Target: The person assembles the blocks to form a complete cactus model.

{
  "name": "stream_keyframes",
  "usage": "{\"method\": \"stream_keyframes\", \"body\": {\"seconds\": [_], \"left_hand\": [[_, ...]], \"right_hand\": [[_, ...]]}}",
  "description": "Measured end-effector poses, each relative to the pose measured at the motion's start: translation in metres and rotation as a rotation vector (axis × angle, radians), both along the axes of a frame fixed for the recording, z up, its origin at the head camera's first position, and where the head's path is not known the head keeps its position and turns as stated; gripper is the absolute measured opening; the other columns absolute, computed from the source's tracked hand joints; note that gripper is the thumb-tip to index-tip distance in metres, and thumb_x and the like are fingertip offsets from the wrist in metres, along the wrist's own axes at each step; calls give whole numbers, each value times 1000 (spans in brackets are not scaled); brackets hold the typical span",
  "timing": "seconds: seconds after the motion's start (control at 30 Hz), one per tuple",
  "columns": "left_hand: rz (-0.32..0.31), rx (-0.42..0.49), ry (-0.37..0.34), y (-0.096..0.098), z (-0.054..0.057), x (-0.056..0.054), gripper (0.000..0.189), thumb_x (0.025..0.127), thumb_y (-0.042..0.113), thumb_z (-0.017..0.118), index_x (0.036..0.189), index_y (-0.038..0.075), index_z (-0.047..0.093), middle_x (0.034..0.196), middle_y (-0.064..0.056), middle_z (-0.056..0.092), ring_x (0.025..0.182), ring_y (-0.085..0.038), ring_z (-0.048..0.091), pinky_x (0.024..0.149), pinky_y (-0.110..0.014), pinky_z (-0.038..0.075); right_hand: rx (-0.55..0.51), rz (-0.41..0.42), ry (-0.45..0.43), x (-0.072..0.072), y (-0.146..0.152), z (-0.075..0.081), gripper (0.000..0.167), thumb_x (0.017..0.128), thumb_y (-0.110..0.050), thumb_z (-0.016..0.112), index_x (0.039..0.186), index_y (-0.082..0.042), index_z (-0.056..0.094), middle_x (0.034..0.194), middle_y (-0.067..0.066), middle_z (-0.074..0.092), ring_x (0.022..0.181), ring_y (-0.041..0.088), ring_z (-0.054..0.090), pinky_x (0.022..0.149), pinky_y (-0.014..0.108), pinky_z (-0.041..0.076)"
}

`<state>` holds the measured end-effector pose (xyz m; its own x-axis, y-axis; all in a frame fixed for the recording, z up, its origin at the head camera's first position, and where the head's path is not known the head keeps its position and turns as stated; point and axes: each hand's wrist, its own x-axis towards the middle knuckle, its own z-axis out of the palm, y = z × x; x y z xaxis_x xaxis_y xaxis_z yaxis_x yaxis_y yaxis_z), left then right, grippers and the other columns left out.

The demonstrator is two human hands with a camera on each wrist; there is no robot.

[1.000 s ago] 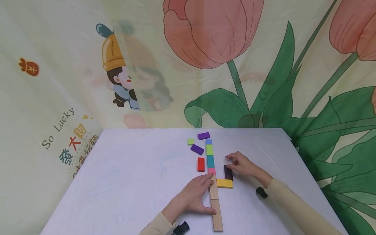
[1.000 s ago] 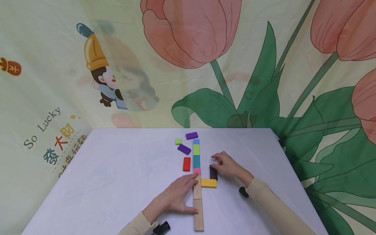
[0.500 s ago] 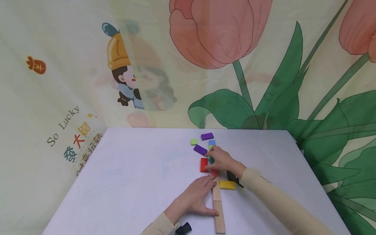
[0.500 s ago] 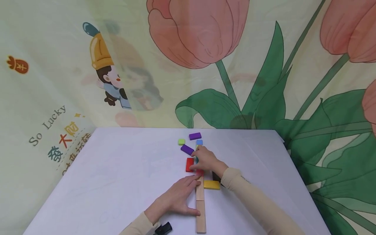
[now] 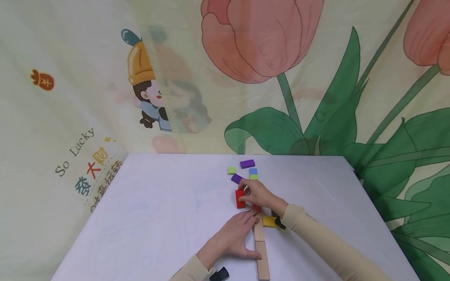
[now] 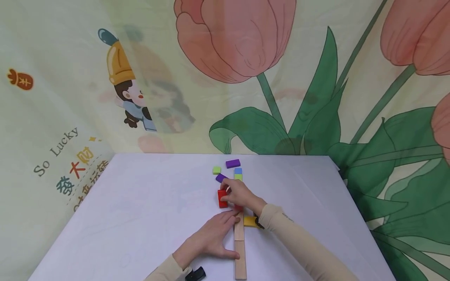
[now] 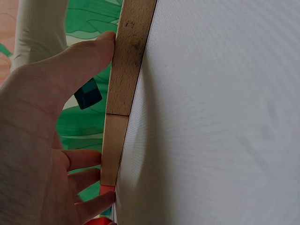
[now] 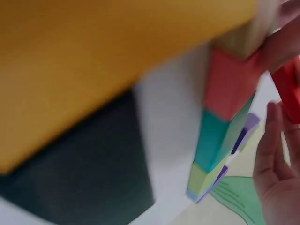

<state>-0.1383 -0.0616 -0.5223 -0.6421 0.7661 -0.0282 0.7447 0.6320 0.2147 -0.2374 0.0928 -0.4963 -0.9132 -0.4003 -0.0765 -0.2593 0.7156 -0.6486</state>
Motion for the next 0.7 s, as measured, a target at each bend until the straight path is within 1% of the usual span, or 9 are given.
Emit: {"method": "stream_keyframes", "body": {"seconds": [0.07,0.1,0.17,0.23,0.33,0.43,0.57,0.7], "left_hand": [[0,1,-6,0,0,0,97,75,81,51,147,16,39,158,0,33,145,-16,33,119,-35,31],[0,2,-10,0,0,0,96,76,80,52,147,16,39,158,0,33,145,-16,33,119,-36,31],[4,0,-24,1,0,0,96,76,80,52,147,17,39,159,0,31,145,-16,33,119,-36,31],[16,-1,-43,1,0,0,96,75,80,52,147,17,38,160,0,29,146,-16,32,119,-37,31],[33,-8,-61,2,-1,0,98,75,81,52,148,18,37,161,1,26,146,-16,31,119,-37,31],[46,-12,-63,3,-1,1,99,74,82,51,148,18,36,162,2,25,146,-16,31,120,-37,31],[53,-12,-62,3,-1,2,98,74,82,52,148,19,36,162,2,25,146,-16,31,119,-36,31],[50,-10,-59,2,0,2,98,74,82,52,147,19,37,161,2,25,146,-16,31,119,-36,31]], "right_hand": [[-111,-13,-24,-1,2,3,23,83,-15,76,101,-16,64,101,3,70,90,14,64,82,29,59],[-149,-23,-17,-2,5,5,21,84,-15,76,102,-15,65,101,4,70,89,14,64,81,29,59],[-212,-53,4,-6,14,13,21,84,-16,75,103,-12,68,103,7,70,86,15,65,79,28,59],[-249,-102,26,-13,27,21,23,85,-17,75,106,-9,70,106,10,70,85,18,65,77,28,59],[-242,-181,37,-22,54,28,26,86,-18,74,110,-6,71,111,15,68,88,22,65,76,30,59],[-197,-255,11,-28,81,26,28,87,-17,72,112,-5,71,114,16,68,93,25,64,77,32,59],[-149,-315,-47,-29,107,14,29,88,-18,71,113,-3,71,114,17,66,99,27,61,80,33,59],[-152,-303,-69,-26,121,-2,27,88,-16,71,111,-2,71,114,18,67,102,26,58,81,33,57]]}}
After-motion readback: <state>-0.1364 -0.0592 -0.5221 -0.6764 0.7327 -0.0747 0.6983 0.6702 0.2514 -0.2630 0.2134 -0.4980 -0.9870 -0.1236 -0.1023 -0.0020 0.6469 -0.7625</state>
